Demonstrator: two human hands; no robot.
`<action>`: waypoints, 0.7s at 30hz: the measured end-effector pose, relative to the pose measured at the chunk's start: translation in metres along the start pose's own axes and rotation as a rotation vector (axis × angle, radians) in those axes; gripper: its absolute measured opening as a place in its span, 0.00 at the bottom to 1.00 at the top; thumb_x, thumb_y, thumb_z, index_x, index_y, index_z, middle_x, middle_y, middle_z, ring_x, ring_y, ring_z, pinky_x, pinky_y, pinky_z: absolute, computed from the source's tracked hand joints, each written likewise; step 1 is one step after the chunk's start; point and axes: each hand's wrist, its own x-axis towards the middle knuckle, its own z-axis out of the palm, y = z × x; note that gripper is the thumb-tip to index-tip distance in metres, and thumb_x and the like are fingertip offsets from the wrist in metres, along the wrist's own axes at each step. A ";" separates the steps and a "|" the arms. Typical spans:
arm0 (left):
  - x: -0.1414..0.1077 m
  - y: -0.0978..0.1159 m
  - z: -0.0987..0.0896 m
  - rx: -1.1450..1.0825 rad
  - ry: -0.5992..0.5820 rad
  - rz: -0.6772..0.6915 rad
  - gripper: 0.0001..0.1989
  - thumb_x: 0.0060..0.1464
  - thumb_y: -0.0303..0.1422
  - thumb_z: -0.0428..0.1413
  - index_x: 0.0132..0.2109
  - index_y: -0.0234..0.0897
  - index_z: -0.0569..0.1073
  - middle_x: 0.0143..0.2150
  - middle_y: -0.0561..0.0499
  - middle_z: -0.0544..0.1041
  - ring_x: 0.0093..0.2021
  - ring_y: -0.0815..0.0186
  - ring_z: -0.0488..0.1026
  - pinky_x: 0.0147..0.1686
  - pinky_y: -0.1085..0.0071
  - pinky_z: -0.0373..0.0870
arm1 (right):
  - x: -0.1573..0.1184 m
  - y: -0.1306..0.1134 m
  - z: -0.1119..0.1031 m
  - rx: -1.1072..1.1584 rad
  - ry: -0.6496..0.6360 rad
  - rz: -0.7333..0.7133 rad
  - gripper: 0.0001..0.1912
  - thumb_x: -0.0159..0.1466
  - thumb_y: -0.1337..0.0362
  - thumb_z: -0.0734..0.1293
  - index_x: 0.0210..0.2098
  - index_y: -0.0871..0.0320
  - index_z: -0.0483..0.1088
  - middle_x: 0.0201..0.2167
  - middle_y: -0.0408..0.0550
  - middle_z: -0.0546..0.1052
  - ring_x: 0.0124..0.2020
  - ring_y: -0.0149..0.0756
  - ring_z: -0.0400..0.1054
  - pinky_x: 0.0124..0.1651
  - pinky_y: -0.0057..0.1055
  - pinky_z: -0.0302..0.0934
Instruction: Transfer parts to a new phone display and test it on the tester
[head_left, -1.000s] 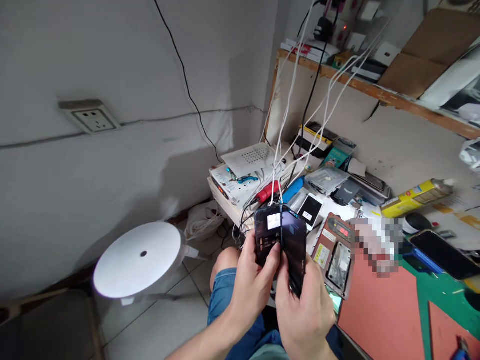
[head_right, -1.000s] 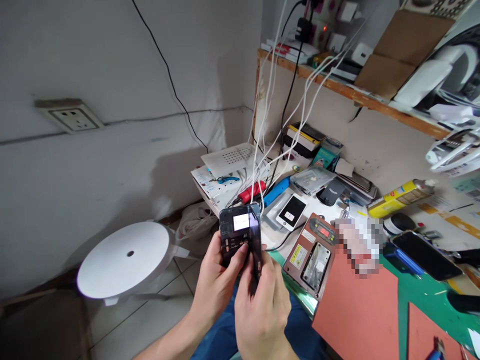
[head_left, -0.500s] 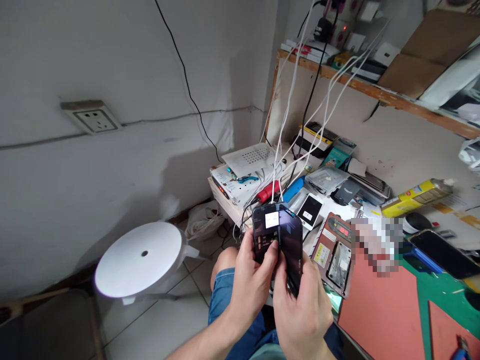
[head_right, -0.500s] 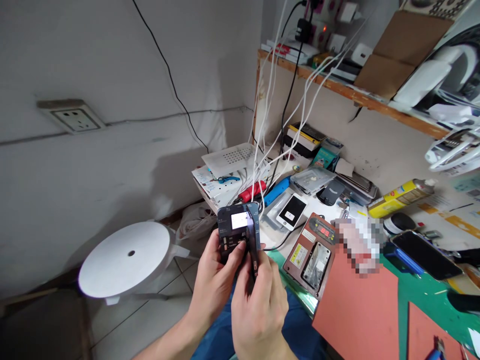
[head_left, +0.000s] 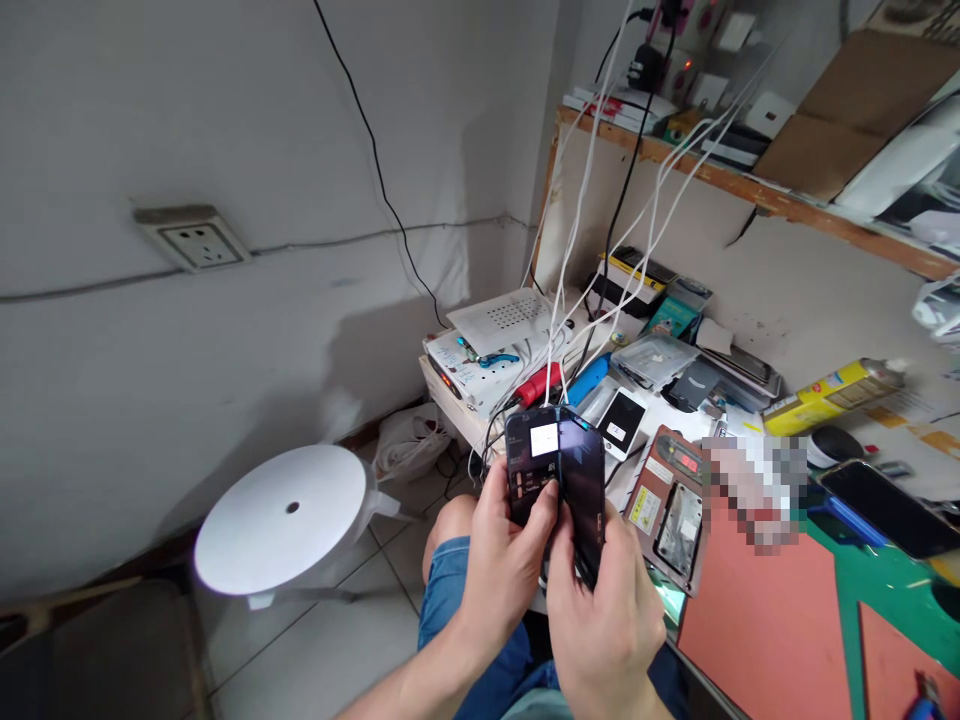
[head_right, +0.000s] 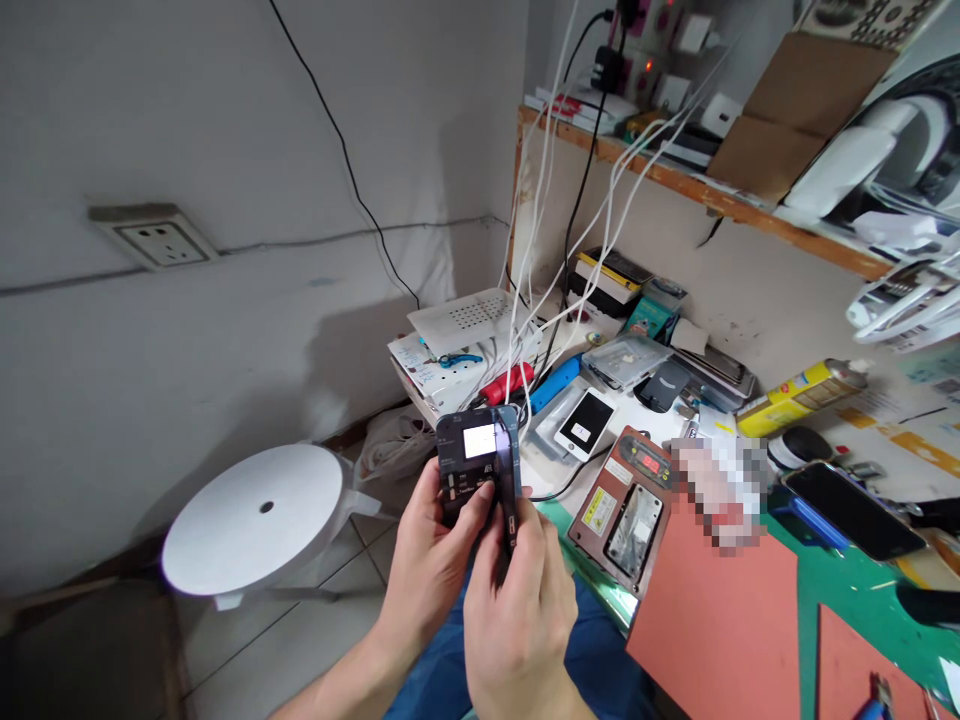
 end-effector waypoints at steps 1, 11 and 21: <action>0.000 0.000 0.000 0.004 0.000 0.001 0.17 0.65 0.42 0.65 0.55 0.40 0.74 0.45 0.51 0.80 0.43 0.64 0.77 0.43 0.72 0.74 | 0.000 0.000 0.000 -0.001 -0.004 0.000 0.09 0.78 0.64 0.67 0.49 0.65 0.74 0.35 0.55 0.86 0.32 0.38 0.83 0.36 0.29 0.74; 0.002 -0.008 -0.003 -0.103 -0.009 -0.064 0.18 0.62 0.45 0.67 0.51 0.40 0.74 0.40 0.54 0.78 0.36 0.68 0.72 0.38 0.73 0.73 | -0.009 0.001 0.000 0.112 -0.113 0.012 0.14 0.78 0.63 0.65 0.58 0.65 0.71 0.44 0.61 0.85 0.40 0.46 0.84 0.38 0.36 0.77; 0.008 -0.008 -0.010 -0.102 0.033 -0.049 0.25 0.54 0.41 0.72 0.55 0.40 0.76 0.52 0.47 0.82 0.51 0.57 0.78 0.54 0.65 0.76 | -0.019 0.004 -0.006 0.223 -0.220 -0.062 0.21 0.77 0.61 0.63 0.65 0.65 0.68 0.54 0.66 0.82 0.51 0.53 0.82 0.45 0.44 0.79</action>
